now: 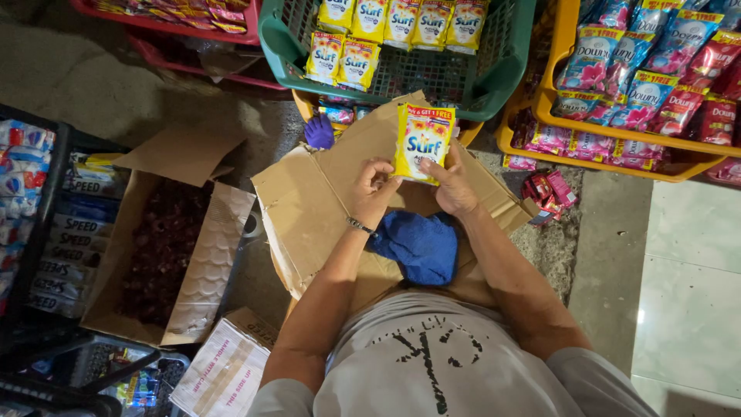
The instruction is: Wiping detergent sachets with a cloth and placing them into a basket.
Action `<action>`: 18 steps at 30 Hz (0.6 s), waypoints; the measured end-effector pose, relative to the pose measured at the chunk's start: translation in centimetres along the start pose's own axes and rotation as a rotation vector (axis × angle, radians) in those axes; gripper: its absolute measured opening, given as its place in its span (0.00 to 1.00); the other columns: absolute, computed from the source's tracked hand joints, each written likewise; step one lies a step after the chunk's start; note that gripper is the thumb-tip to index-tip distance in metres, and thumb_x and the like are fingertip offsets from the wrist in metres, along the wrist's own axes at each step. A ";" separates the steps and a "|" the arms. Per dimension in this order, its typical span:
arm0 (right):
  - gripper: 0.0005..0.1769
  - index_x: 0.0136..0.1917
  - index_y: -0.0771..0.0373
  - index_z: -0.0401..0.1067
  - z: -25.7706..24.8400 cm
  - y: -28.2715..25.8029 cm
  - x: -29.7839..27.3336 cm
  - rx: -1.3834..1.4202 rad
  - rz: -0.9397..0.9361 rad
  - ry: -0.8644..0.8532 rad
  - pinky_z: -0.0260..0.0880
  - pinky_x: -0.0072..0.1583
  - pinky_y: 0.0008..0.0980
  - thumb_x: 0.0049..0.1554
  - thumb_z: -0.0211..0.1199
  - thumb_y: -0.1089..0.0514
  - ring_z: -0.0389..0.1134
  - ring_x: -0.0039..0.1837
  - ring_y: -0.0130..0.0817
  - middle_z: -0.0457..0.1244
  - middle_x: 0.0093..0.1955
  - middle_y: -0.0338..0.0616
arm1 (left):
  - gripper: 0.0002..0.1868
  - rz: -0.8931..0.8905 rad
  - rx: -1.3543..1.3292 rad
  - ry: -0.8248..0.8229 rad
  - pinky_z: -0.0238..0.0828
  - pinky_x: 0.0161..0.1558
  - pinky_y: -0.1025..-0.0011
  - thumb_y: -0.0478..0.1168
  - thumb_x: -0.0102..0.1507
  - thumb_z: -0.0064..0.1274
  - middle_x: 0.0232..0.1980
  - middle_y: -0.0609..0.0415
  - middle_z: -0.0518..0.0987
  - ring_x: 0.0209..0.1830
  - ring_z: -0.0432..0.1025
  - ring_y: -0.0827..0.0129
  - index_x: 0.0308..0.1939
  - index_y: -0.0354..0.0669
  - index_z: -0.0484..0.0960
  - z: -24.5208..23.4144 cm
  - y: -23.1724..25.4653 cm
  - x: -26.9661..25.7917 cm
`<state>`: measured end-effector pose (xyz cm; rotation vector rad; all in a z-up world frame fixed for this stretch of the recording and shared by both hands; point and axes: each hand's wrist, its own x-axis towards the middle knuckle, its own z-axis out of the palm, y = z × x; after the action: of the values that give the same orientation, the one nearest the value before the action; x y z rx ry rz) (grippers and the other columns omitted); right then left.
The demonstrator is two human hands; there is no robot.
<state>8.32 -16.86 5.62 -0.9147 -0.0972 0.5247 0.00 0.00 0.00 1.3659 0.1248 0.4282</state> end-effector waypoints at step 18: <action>0.39 0.75 0.63 0.57 0.1 0.7 -0.1 -0.018 0.073 -0.041 0.76 0.61 0.42 0.55 0.70 0.67 0.71 0.62 0.39 0.67 0.63 0.47 | 0.23 -0.347 -0.469 0.092 0.71 0.56 0.68 0.45 0.69 0.53 0.57 0.46 0.78 0.56 0.73 0.64 0.64 0.35 0.73 -0.8 -0.3 1.3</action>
<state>7.99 -16.50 5.17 -0.9282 -0.1064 0.6118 0.94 1.19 -0.24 0.8410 0.3116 0.2088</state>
